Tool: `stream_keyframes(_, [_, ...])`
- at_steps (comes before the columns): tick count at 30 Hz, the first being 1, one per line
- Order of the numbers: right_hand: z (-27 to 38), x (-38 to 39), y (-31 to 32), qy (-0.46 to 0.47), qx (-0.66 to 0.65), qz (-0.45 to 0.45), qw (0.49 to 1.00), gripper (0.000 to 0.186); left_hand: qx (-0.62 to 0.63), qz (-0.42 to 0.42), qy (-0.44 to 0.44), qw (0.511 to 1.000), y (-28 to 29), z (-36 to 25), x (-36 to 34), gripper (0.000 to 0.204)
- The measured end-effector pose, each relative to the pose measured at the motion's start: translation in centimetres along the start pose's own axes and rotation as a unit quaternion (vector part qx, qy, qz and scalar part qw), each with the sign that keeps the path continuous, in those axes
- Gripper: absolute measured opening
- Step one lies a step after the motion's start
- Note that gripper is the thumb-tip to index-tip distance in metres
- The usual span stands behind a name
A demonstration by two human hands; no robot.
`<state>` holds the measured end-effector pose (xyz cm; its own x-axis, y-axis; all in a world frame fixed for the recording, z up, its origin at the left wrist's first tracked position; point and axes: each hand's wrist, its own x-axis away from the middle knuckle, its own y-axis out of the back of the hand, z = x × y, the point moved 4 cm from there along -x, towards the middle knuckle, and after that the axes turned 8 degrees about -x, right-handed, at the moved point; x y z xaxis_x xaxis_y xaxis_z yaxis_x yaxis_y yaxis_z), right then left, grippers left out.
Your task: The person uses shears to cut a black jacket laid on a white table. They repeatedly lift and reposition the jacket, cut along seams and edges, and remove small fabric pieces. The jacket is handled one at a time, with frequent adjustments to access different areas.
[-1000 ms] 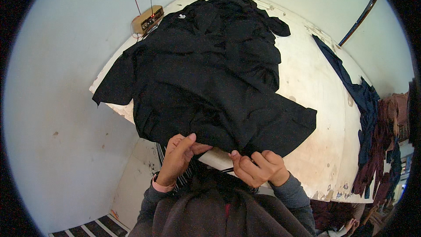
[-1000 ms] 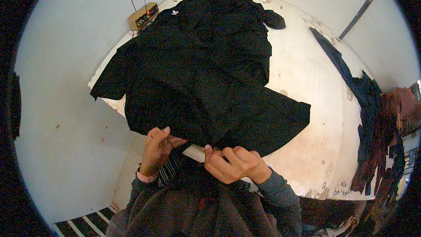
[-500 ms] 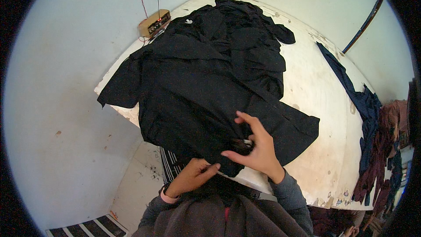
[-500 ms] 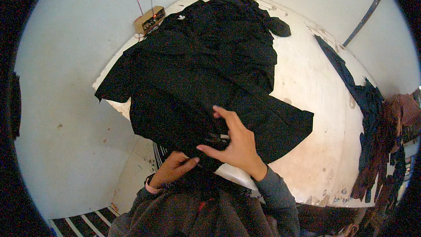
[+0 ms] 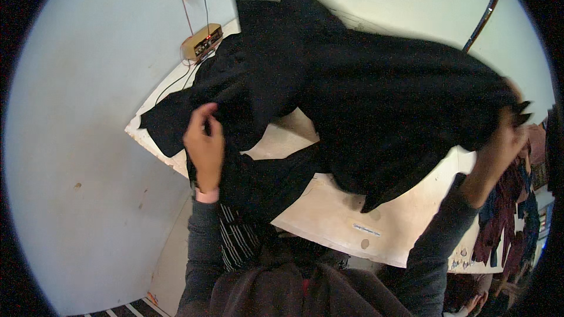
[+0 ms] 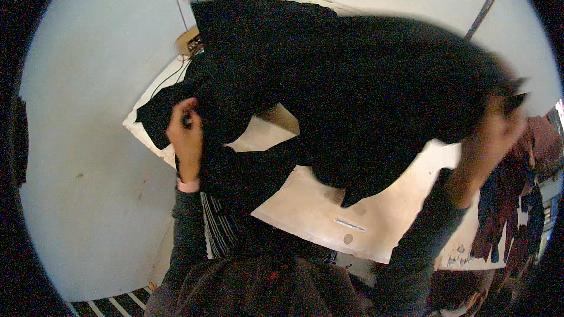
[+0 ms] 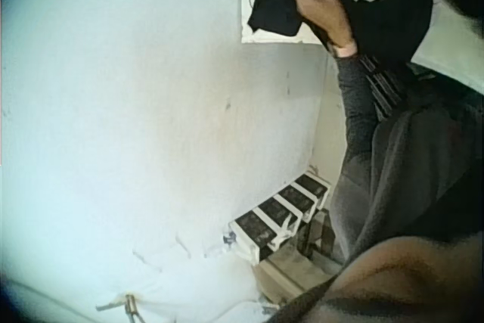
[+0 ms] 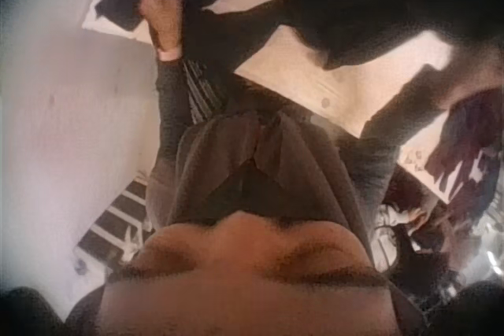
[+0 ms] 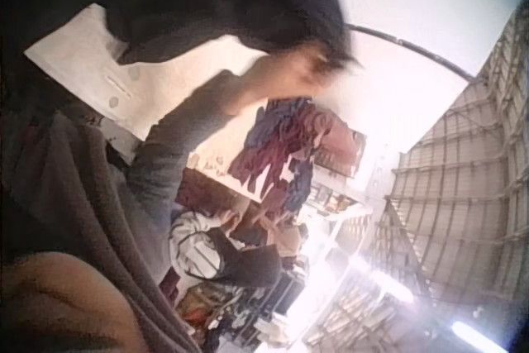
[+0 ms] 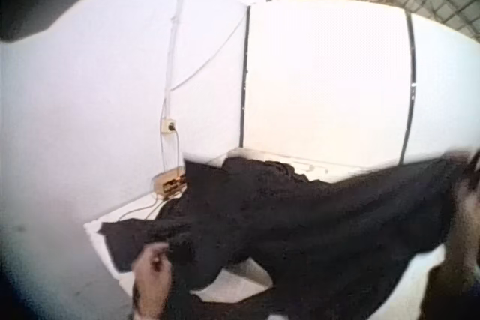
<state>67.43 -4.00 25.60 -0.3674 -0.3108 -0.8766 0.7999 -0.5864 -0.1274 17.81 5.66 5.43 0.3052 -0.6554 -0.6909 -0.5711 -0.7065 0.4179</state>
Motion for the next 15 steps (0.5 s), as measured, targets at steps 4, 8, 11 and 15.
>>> stream_keyframes(4, [3.6,-8.6,6.7,-0.019,0.181,-0.108,0.977,0.039,0.158,0.029,0.02,0.987,1.6,-0.9,-5.1,0.034])
stream_keyframes(8, [4.9,-11.9,6.2,0.076,0.271,-0.047,0.958,0.04,0.255,0.155,-0.109,0.948,0.1,-10.4,0.3,0.073])
stream_keyframes(11, [7.2,-11.1,-0.6,-0.037,0.095,-0.156,0.983,0.035,0.262,0.235,-0.204,0.914,-2.9,-16.8,10.3,0.086])
stream_keyframes(15, [7.1,-12.4,0.6,0.04,0.163,-0.103,0.98,0.034,0.079,0.211,-0.178,0.958,-7.4,-19.7,16.4,0.067])
